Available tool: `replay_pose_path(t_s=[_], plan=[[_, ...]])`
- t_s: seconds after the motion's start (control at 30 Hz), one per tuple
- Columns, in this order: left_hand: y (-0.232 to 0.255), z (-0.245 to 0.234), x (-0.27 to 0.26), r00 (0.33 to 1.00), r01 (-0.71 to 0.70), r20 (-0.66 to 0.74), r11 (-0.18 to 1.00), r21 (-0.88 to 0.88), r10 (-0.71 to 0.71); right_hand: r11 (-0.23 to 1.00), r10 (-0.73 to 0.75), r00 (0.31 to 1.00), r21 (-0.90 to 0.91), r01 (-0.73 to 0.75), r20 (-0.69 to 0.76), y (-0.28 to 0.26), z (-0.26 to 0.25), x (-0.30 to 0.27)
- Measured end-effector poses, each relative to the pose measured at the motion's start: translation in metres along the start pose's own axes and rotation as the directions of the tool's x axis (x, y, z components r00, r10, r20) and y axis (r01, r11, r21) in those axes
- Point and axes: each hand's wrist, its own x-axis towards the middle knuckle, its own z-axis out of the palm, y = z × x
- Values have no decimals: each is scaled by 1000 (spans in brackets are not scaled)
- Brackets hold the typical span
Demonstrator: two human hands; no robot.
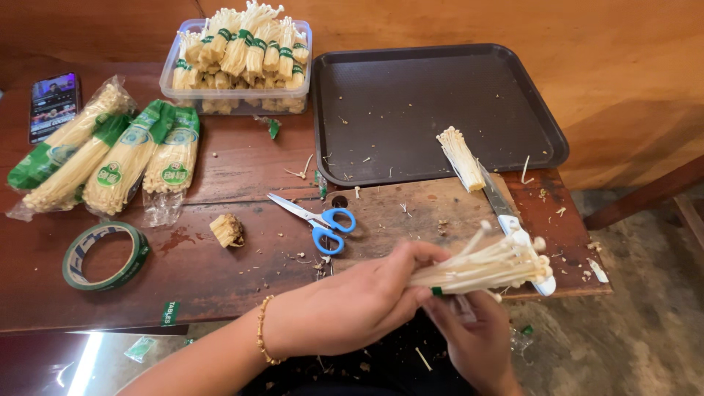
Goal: The person cuts green tape with scissors, wraps it around bundles of enoki mushrooms, and places the finished bundles into a plastic container. The person also uses a knife to trim mushroom roots and separates large mushroom clusters into smaller portions.
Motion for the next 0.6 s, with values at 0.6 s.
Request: replay_pose_path(t_s=[0.6], plan=[[14, -10, 1, 966, -253, 138, 909, 332, 218, 982, 38, 922, 158, -107, 386, -25, -48, 68]])
